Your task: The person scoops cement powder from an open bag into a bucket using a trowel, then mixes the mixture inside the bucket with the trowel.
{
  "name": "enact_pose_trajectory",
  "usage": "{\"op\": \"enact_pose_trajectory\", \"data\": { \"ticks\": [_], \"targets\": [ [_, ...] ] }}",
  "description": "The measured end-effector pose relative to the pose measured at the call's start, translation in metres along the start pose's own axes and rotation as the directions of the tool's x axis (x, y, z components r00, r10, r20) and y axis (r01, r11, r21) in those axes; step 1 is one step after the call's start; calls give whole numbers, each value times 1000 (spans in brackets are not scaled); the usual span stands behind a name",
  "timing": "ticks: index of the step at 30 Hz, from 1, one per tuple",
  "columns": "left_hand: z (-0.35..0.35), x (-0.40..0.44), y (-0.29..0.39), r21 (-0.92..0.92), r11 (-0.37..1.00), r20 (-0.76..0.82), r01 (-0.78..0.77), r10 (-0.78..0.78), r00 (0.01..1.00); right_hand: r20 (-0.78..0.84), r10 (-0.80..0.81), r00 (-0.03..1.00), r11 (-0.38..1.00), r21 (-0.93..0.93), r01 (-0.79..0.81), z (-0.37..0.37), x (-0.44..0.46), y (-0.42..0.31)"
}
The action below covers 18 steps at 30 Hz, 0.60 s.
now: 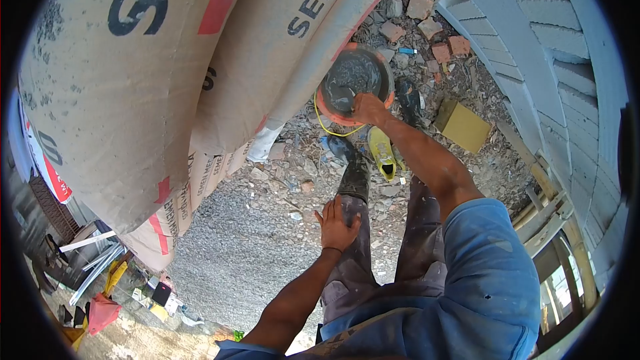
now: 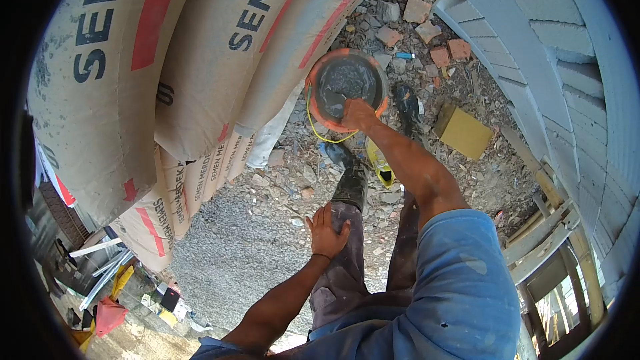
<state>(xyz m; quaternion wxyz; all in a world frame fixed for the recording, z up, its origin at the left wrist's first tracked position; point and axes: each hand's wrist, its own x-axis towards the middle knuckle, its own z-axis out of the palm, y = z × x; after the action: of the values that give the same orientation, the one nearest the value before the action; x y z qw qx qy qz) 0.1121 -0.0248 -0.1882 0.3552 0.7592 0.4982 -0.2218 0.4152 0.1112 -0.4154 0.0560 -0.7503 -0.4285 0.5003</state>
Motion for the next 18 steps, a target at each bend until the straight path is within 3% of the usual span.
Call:
{"op": "enact_pose_trajectory", "data": {
  "ticks": [8, 10, 11, 13, 14, 16, 17, 18],
  "targets": [
    [4, 5, 3, 3, 1000, 11, 16, -16, 1000, -17, 0, 1000, 986, 166, 3, -35, -46, -1],
    [5, 5, 6, -5, 1000, 6, 16, -16, 1000, -198, -121, 973, 993, -13, 121, -60, -70, -17],
    [6, 5, 7, -4, 1000, 14, 24, -24, 1000, -197, -119, 973, 993, -13, 119, -66, -69, -23],
    [6, 5, 8, 0, 999, 26, 32, -32, 999, -172, -141, 975, 946, -315, 81, -72, -54, -31],
    [6, 5, 10, -10, 999, 23, 30, -30, 999, -170, -140, 975, 947, -310, 82, -72, -40, -34],
    [7, 5, 11, -15, 999, 26, 30, -30, 999, -293, 18, 956, 996, -82, -44, -64, -3, -29],
    [9, 4, 10, -16, 999, 32, 38, -38, 999, -289, 23, 957, 996, -76, -47, -58, 12, -26],
    [10, 5, 9, -17, 999, 35, 45, -44, 998, -288, -65, 955, 962, -273, -17, -54, 27, -24]
  ]
}}
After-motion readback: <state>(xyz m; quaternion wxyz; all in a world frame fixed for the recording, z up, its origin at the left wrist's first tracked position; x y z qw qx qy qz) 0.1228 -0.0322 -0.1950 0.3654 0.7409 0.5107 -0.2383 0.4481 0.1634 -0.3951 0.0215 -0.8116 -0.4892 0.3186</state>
